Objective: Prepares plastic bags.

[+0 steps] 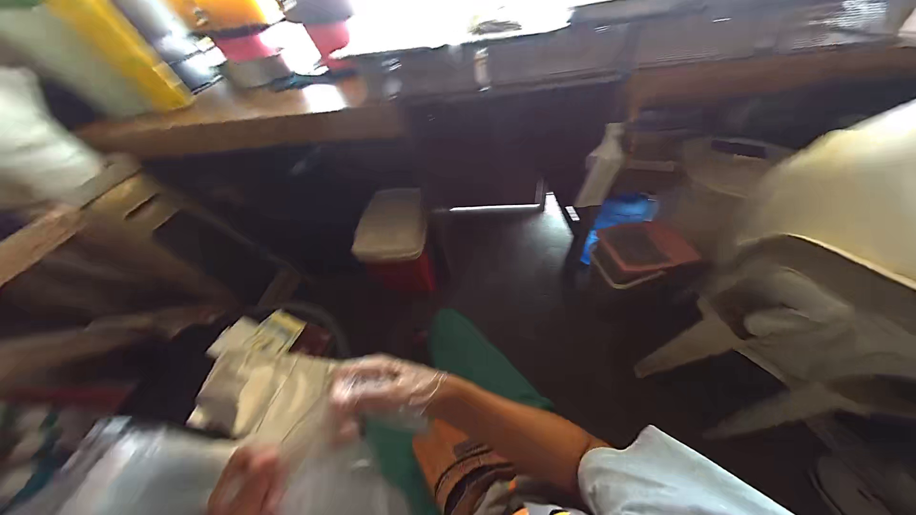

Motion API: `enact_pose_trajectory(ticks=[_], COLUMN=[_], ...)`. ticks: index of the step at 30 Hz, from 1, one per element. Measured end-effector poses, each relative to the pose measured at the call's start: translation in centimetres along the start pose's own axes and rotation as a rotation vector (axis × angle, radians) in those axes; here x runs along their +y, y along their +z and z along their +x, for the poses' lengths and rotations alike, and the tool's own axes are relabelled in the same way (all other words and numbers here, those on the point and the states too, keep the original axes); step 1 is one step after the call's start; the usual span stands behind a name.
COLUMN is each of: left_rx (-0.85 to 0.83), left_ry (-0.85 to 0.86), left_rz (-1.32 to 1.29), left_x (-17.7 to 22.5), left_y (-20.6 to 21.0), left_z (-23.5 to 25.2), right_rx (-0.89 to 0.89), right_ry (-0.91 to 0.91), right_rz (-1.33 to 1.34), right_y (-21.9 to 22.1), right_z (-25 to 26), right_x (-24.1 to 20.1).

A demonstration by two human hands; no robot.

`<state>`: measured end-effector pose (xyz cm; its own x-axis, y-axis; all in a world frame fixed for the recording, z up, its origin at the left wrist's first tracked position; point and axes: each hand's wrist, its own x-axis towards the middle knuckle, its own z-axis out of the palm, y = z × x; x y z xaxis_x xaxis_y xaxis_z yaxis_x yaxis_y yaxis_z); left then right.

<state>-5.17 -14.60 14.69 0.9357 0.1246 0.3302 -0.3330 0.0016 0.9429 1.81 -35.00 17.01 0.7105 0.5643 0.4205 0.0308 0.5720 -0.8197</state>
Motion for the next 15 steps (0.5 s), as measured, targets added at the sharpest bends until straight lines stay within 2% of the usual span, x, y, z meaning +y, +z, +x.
enact_pose_trajectory(ticks=[1, 3, 4, 5, 7, 9, 12, 15], left_rx=[-0.066, -0.337, -0.409, -0.402, -0.194, 0.046, 0.230, 0.376], left_ry=[-0.047, -0.080, -0.104, -0.140, -0.182, -0.134, -0.017, -0.025], left_rz=[0.031, 0.055, 0.063, 0.070, 0.038, -0.029, -0.077, -0.057], left_x=[0.2, -1.3, -2.0, -2.4, -2.5, -2.4, -3.6, -3.0], left_y=[-0.3, -2.5, -3.4, -4.2, -5.5, -7.1, -10.4, -13.2], left_z=[0.4, 1.0, 1.1, 0.8, 0.0, -0.6, 0.1, 0.7], right_rx=[0.005, 0.015, 0.009, 0.000, -0.003, -0.027, -0.167, -0.155], right_ry=[0.049, 0.153, 0.176, 0.209, 0.339, 0.448, 0.544, 0.570], right_rz=[0.053, 0.067, 0.012, -0.046, -0.121, -0.074, 0.008, 0.057], right_y=[0.0, -0.7, -1.1, -1.7, -2.8, -2.9, -1.2, 1.0], right_z=[0.6, 1.6, 2.2, 2.8, 3.8, 4.5, 7.0, 11.5], right_x=[-0.2, 0.3, 1.1, 2.3, 4.8, 8.0, 10.4, 11.7])
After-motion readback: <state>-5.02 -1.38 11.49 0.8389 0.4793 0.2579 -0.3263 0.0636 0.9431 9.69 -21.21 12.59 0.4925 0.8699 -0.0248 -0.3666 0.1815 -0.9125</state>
